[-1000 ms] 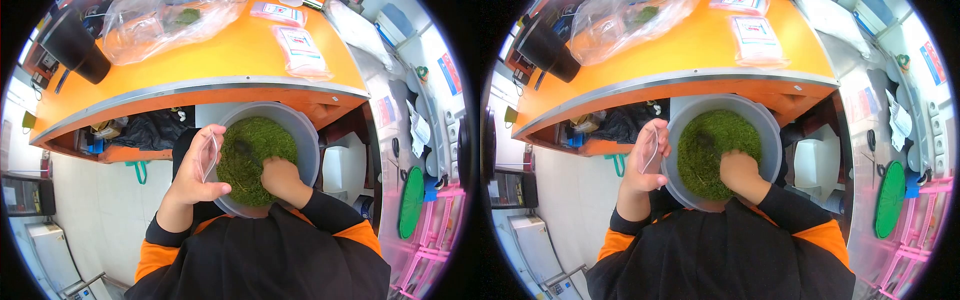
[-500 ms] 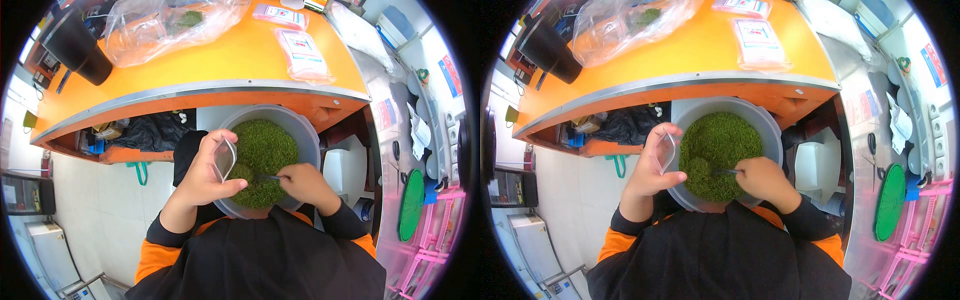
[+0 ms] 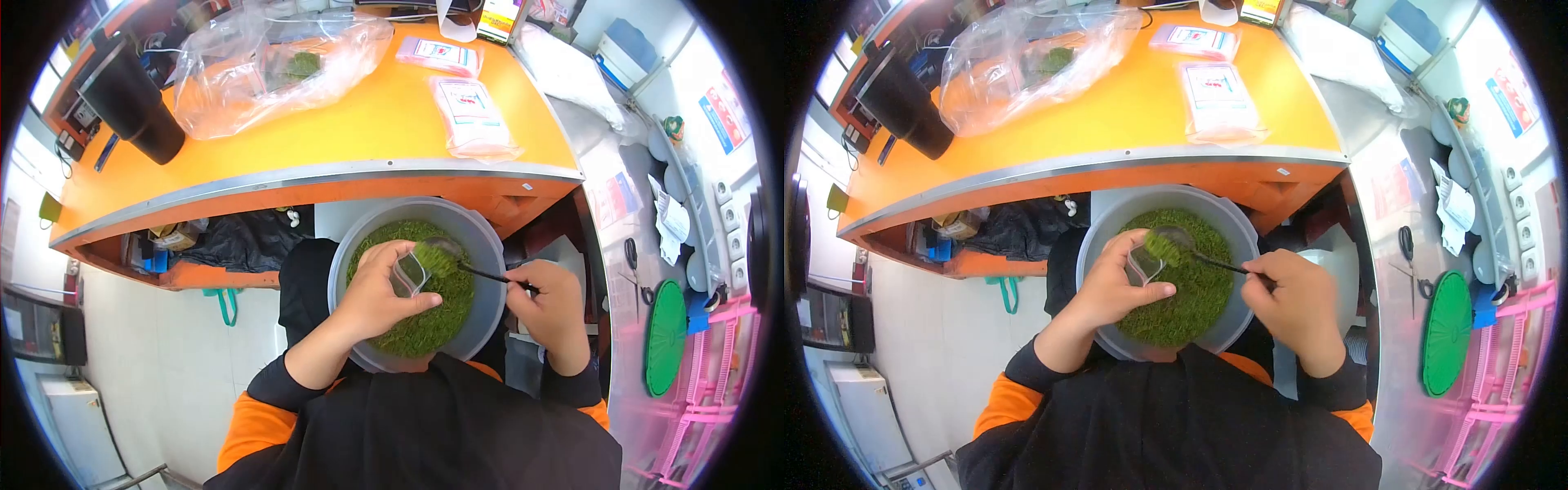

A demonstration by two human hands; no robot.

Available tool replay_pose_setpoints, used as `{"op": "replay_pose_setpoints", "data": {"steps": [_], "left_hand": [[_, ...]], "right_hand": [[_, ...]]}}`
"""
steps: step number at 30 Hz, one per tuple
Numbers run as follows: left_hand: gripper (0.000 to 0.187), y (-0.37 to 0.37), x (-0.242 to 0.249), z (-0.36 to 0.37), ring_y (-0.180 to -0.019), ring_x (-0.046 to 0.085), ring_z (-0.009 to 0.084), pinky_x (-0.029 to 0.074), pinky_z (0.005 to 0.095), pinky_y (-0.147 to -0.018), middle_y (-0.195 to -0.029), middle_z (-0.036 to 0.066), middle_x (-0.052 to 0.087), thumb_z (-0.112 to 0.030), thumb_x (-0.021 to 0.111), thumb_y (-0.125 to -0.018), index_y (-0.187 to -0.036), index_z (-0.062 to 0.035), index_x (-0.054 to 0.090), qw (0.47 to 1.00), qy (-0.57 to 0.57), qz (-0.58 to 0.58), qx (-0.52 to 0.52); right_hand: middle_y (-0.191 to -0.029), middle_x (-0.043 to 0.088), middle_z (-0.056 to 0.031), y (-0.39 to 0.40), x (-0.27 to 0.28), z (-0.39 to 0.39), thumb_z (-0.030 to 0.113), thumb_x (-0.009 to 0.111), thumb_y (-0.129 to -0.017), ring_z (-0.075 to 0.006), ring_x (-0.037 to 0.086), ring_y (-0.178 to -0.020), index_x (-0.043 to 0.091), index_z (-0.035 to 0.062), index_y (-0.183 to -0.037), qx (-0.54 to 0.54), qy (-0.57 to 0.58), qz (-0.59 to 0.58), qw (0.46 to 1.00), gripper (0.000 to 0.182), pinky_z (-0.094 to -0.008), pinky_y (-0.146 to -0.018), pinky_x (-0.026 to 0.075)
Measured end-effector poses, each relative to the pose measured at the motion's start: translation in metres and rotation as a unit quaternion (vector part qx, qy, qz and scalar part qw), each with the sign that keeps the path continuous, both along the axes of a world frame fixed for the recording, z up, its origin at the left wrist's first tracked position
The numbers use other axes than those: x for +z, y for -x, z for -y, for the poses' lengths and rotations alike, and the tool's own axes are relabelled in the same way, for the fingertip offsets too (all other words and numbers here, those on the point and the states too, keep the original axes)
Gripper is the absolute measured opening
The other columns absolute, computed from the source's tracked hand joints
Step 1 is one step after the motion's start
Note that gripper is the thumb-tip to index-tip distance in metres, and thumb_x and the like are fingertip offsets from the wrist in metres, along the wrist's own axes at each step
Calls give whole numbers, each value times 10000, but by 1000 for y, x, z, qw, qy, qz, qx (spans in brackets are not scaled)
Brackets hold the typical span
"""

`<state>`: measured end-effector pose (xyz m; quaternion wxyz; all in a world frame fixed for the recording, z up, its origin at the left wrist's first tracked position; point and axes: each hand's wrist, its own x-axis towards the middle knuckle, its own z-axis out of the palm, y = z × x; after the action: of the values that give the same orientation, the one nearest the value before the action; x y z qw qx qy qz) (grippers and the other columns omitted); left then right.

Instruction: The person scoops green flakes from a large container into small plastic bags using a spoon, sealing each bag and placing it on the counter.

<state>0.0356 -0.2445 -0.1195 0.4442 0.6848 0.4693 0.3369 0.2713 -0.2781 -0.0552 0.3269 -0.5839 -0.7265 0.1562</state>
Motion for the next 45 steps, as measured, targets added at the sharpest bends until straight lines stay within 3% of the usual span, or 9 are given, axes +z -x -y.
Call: {"op": "replay_pose_setpoints", "data": {"steps": [9, 14, 18, 20, 22, 23, 29, 34, 45], "left_hand": [[620, -2, 2, 3, -1107, 442, 337, 348, 407, -959, -1123, 152, 511, -293, 793, -642, -1119, -35, 492, 996, -69, -47, 42], [553, -11, -3, 7, -1020, 472, 359, 348, 449, -916, -1038, 139, 516, -231, 781, -625, -1055, -56, 480, 972, -198, -89, 91], [618, -12, -13, 8, -1041, 461, 374, 311, 493, -944, -1059, 151, 512, -236, 782, -608, -1092, -52, 444, 964, -226, -106, 86], [776, -3, -1, 4, -1017, 501, 294, 380, 425, -910, -1081, 147, 514, -263, 803, -626, -1232, -23, 383, 981, -174, -70, 39], [867, 6, 2, 0, -977, 530, 239, 433, 379, -858, -1084, 138, 521, -274, 812, -639, -1310, -16, 328, 998, -58, 36, -9], [793, 9, 5, -3, -839, 563, 164, 482, 311, -752, -973, 105, 571, -243, 785, -700, -1329, -22, 357, 997, -43, 51, -30], [203, 23, 22, -11, -665, 599, 238, 467, 328, -609, -721, 92, 600, -229, 639, -836, -896, -36, 649, 976, -107, -60, -181], [152, 23, 28, -7, -671, 588, 298, 465, 345, -638, -700, 115, 597, -192, 614, -839, -826, -45, 648, 969, -128, -114, -179], [144, 14, 21, -7, -770, 586, 328, 467, 380, -657, -813, 137, 609, -170, 584, -850, -873, -36, 629, 967, -165, -106, -164]], "right_hand": [[-708, 616, -97, 5, -4, -6, 101, 658, -688, -255, 607, -626, 660, 63, -804, -47, -68, 61, 995, 123, -327, -549, 472], [-716, 600, -73, 50, -8, -12, 189, 687, -708, -256, 599, -636, 662, 105, -861, 138, -83, 7, 987, 176, -376, -575, 469], [-696, 566, -41, 61, -30, -17, 193, 640, -761, -242, 585, -622, 668, 139, -833, 149, -61, 46, 986, 94, -366, -560, 465], [-718, 591, -48, 56, -19, -21, 169, 647, -754, -248, 594, -637, 673, 137, -822, 117, -77, -9, 990, 80, -367, -571, 476], [-734, 591, -60, 51, -27, -20, 156, 604, -784, -260, 600, -657, 649, 118, -832, 168, -40, 81, 982, 76, -373, -587, 484], [-728, 584, -64, 53, -38, -17, 157, 585, -796, -263, 601, -661, 633, 116, -829, 186, -23, 87, 978, 71, -377, -592, 487], [-832, 621, -95, 51, -28, -14, 96, 555, -844, -251, 614, -716, 596, 80, -983, 217, 11, -100, 971, 146, -336, -628, 484], [-890, 618, -116, 43, -36, -10, 63, 521, -854, -313, 600, -794, 560, 69, -1039, 187, 28, -205, 960, 189, -365, -713, 478], [-833, 600, -104, 54, -25, -21, 70, 552, -815, -301, 578, -791, 558, 75, -1036, 256, 59, -90, 961, 221, -389, -701, 458]]}}
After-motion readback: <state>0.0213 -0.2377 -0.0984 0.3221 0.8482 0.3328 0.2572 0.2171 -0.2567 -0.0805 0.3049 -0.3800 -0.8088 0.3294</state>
